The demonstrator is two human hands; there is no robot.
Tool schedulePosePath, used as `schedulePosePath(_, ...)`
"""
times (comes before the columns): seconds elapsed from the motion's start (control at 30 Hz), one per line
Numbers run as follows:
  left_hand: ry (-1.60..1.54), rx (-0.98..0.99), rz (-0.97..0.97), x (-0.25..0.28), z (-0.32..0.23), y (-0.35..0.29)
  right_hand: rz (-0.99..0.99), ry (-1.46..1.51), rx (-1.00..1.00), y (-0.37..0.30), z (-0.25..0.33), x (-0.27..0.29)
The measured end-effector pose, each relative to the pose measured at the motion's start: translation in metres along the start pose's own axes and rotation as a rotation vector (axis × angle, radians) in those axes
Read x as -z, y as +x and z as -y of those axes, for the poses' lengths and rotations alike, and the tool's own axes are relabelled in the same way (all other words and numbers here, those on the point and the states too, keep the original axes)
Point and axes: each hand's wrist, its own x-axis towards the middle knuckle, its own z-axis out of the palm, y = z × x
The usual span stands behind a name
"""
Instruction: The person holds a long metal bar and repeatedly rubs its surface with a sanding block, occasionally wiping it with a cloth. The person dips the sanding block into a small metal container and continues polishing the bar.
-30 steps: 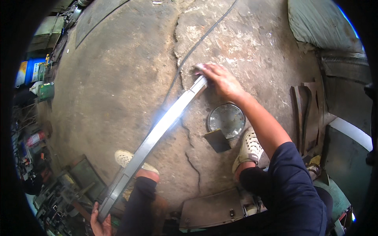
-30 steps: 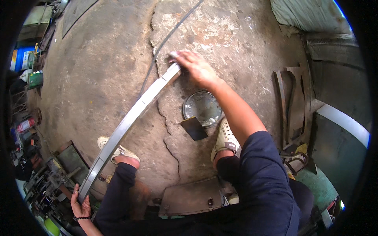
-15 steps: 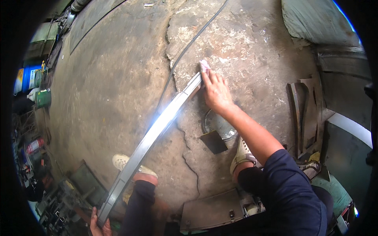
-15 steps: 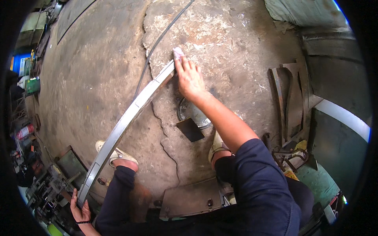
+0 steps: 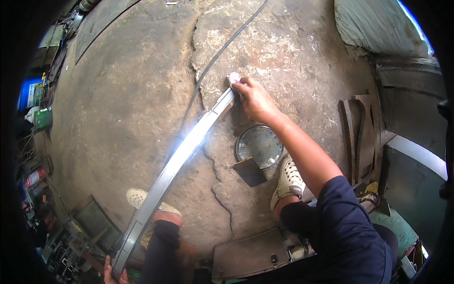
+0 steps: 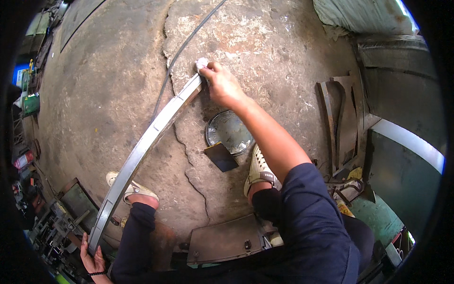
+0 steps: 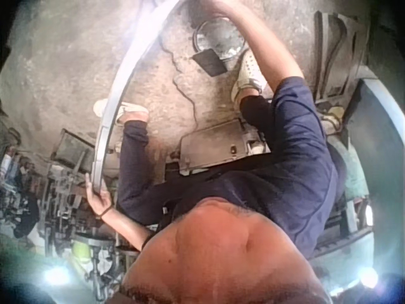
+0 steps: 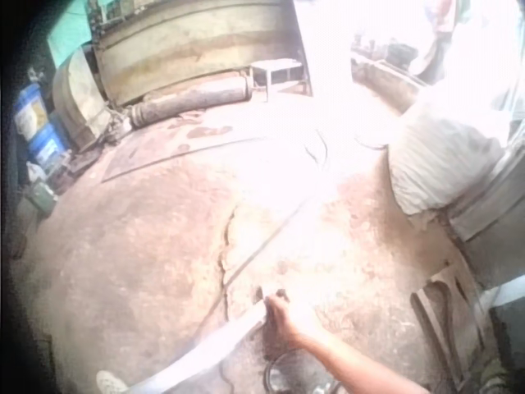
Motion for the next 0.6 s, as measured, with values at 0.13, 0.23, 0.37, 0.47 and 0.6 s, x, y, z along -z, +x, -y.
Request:
schedulePosePath(0.13, 0.0, 0.0, 0.017, -0.004, 0.002, 0.009, 0.332, -0.207, -0.081, 0.01, 0.003, 0.032)
schedulePosePath(0.23, -0.02, -0.016, -0.001, -0.001, -0.005, -0.004, 0.287, -0.08, -0.151, 0.017, 0.01, 0.048)
schedulePosePath(0.37, -0.037, -0.023, 0.012, 0.006, -0.003, -0.002, 0.15, -0.04, -0.079, 0.023, 0.016, 0.01)
schedulePosePath(0.47, -0.013, -0.022, 0.045, -0.011, 0.0, 0.008, 0.21, -0.188, -0.093, 0.003, 0.001, 0.019)
schedulePosePath(0.6, -0.034, -0.022, 0.041, 0.001, -0.002, 0.002, 0.405, -0.227, -0.278, -0.004, -0.013, 0.088)
